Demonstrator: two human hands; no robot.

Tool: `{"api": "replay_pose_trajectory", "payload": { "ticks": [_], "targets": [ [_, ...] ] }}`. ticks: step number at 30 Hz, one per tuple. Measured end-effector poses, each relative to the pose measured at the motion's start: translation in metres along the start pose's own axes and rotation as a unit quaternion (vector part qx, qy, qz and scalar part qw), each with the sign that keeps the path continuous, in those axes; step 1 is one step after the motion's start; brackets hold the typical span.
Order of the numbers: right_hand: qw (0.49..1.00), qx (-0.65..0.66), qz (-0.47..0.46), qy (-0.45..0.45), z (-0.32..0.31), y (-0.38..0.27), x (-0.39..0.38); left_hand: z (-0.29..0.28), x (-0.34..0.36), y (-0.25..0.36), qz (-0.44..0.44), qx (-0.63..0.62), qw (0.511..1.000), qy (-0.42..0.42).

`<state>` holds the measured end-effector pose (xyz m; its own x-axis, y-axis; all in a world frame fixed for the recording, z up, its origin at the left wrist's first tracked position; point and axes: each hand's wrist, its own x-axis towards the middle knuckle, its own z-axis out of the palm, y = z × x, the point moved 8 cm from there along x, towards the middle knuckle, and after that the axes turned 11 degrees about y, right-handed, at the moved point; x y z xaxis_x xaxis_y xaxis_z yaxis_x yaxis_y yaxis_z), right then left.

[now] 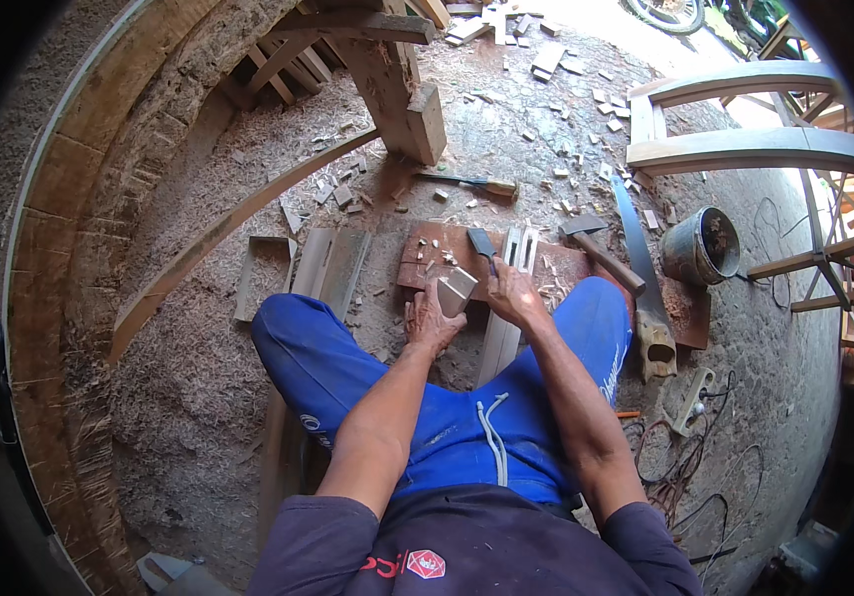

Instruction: The person sits on the floor and carves a small wooden piece using a chisel and mallet. They repeatedly position the chisel and strike it to remove wood shavings, occasionally adjusting the piece and clearing debris.

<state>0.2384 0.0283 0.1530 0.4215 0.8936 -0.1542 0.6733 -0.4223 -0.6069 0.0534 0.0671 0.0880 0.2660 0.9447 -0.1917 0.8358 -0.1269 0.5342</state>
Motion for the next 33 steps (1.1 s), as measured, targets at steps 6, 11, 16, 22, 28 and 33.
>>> {"api": "replay_pose_trajectory", "payload": {
  "ticks": [6, 11, 16, 22, 28, 33],
  "targets": [
    [0.993, 0.099, -0.026, 0.050, -0.033, 0.001, -0.066, -0.005, 0.001, -0.031, -0.074, -0.137, 0.988, 0.021],
    [0.981, 0.155, 0.002, 0.120, -0.042, -0.007, -0.093, -0.008, -0.003, -0.016, -0.076, -0.139, 0.987, 0.029],
    [0.987, 0.140, -0.003, 0.084, -0.049, -0.015, -0.115, -0.012, -0.014, -0.018, -0.107, 0.037, 0.994, -0.010],
    [0.997, 0.061, -0.027, 0.036, -0.044, -0.016, -0.145, -0.005, -0.019, -0.035, -0.096, 0.107, 0.990, 0.006],
    [1.000, -0.014, -0.028, -0.002, -0.042, -0.031, -0.149, 0.008, -0.013, -0.038, -0.097, 0.130, 0.987, 0.005],
    [0.998, -0.049, -0.043, -0.016, -0.035, -0.032, -0.149, 0.007, -0.011, -0.033, -0.095, 0.125, 0.988, 0.007]
  ]
}}
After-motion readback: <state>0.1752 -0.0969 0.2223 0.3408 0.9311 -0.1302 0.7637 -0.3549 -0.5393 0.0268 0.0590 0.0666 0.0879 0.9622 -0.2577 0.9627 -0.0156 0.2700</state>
